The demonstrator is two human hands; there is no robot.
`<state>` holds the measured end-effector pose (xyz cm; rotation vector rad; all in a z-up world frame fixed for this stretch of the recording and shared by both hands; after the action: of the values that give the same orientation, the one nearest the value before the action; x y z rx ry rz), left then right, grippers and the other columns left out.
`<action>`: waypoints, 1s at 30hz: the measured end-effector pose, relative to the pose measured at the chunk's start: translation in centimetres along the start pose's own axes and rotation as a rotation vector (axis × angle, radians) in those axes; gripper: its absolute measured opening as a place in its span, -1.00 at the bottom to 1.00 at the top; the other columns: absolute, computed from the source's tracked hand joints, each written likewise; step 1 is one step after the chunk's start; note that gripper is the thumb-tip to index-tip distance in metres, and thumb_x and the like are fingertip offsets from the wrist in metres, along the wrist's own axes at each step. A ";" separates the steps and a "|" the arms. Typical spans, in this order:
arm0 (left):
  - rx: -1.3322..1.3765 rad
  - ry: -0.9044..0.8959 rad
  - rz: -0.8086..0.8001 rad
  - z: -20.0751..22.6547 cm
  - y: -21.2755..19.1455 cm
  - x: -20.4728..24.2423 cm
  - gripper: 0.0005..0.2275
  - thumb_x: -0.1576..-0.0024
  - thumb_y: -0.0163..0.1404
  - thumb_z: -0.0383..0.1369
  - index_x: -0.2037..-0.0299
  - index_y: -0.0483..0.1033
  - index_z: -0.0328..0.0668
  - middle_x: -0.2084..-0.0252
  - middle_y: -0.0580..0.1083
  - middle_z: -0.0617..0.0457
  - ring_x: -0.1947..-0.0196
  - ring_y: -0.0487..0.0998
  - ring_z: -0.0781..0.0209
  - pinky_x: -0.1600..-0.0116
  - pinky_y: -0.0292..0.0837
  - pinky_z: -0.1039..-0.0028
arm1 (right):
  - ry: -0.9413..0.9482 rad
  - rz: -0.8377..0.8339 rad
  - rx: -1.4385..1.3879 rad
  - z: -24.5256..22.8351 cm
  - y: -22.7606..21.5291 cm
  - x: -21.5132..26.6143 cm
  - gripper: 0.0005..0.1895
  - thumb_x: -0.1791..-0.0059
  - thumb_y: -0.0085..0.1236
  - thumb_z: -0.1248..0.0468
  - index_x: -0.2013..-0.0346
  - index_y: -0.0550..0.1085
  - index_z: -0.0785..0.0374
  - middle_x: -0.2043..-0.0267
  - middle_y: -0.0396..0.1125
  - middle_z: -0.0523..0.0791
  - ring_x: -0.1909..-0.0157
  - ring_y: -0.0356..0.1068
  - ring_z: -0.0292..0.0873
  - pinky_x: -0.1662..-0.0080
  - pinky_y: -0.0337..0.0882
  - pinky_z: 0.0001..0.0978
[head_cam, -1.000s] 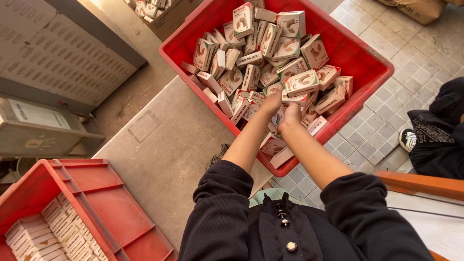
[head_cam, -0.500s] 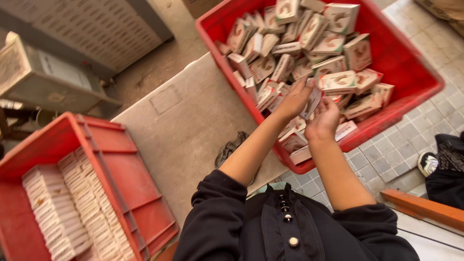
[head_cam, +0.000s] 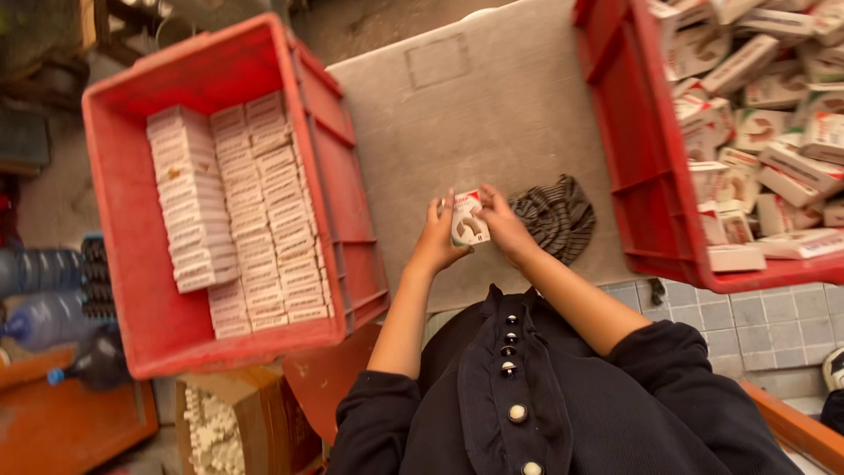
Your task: The person wipes small cardboard boxes with a cloth and organizes them into rows inside a large red bin.
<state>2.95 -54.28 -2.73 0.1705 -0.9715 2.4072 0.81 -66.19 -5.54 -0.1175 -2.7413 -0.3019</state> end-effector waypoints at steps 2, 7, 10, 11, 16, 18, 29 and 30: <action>-0.018 -0.044 0.018 -6.3 2.1 0.5 0.05 0.34 0.33 -0.39 -0.42 -0.09 -0.19 -0.26 0.04 -0.43 -0.18 0.31 -0.46 -0.19 0.38 0.01 | 0.070 -0.130 0.221 4.1 0.8 -1.3 -0.33 0.04 0.08 0.17 -0.36 0.14 0.08 -0.32 0.14 0.09 -0.34 0.12 0.09 -0.28 0.15 -0.10; -0.119 -0.090 -0.028 -10.5 3.5 1.8 0.11 0.41 0.35 -0.34 -0.41 -0.10 -0.24 -0.30 0.02 -0.41 -0.22 0.25 -0.52 -0.26 0.29 -0.11 | -0.202 -0.043 1.350 5.6 -1.5 -2.2 -0.26 0.11 0.14 0.04 -0.34 0.14 -0.02 -0.39 -0.01 0.08 -0.45 -0.10 0.20 -0.26 -0.06 0.41; -0.204 0.023 -0.035 -12.2 4.6 0.9 0.12 0.40 0.36 -0.30 -0.42 -0.11 -0.25 -0.37 0.02 -0.34 -0.34 0.07 -0.49 -0.29 0.03 -0.31 | -0.150 -0.002 1.577 9.3 -5.8 -2.8 -0.24 0.14 0.15 0.00 -0.35 0.19 -0.08 -0.47 -0.16 0.18 -0.48 -0.22 0.31 -0.30 -0.23 0.42; -0.182 0.037 -0.041 -12.4 4.9 0.8 0.09 0.38 0.34 -0.30 -0.42 -0.09 -0.23 -0.37 0.06 -0.29 -0.34 0.12 -0.42 -0.29 0.04 -0.31 | -0.294 -0.079 1.645 10.6 -5.9 -2.6 -0.38 0.12 0.10 0.10 -0.26 0.29 -0.09 -0.37 0.05 0.01 -0.43 -0.03 0.08 -0.36 -0.17 0.21; -0.100 0.102 -0.076 -11.1 5.5 -0.1 0.07 0.37 0.33 -0.31 -0.42 -0.07 -0.16 -0.37 0.10 -0.22 -0.36 0.15 -0.26 -0.31 0.03 -0.26 | -0.662 -0.032 1.563 6.7 -1.9 -0.1 -0.57 0.17 0.09 0.19 -0.01 0.48 -0.12 -0.02 0.43 -0.26 -0.13 0.39 -0.26 -0.36 0.09 -0.06; -0.091 0.100 -0.104 -10.5 5.6 -0.2 0.09 0.38 0.33 -0.34 -0.44 -0.09 -0.17 -0.35 0.13 -0.23 -0.37 0.14 -0.27 -0.33 -0.05 -0.28 | -0.748 -0.006 1.400 5.2 0.1 -0.3 -0.57 0.17 0.14 0.22 0.00 0.51 -0.07 0.08 0.47 -0.19 -0.02 0.46 -0.16 -0.22 0.30 -0.13; -0.065 0.113 -0.100 -11.2 5.6 -0.2 0.09 0.37 0.29 -0.39 -0.45 -0.11 -0.14 -0.33 0.16 -0.22 -0.37 0.16 -0.23 -0.33 -0.03 -0.26 | -0.773 -0.531 1.680 8.9 2.5 3.1 -0.32 0.06 -0.24 0.05 -0.38 0.09 0.08 -0.48 -0.10 -0.14 -0.51 -0.24 -0.18 -0.38 -0.52 -0.05; -0.066 0.122 -0.107 -11.1 5.6 -0.2 0.09 0.37 0.30 -0.41 -0.45 -0.12 -0.15 -0.33 0.15 -0.23 -0.36 0.16 -0.25 -0.33 -0.04 -0.27 | -0.664 -0.550 1.770 8.9 2.4 2.3 -0.36 -0.02 -0.35 -0.07 -0.38 0.08 0.00 -0.48 -0.12 -0.21 -0.52 -0.31 -0.27 -0.36 -0.71 -0.11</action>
<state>1.10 -50.22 -14.32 0.0501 -0.9598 2.2574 -4.22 -61.78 -12.26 1.1089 -2.4008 2.2439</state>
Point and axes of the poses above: each hand's wrist, its own x-axis away from the middle knuckle, its own y-axis out of the palm, z = x × y, the point moved 9 cm from there along -x, towards the middle knuckle
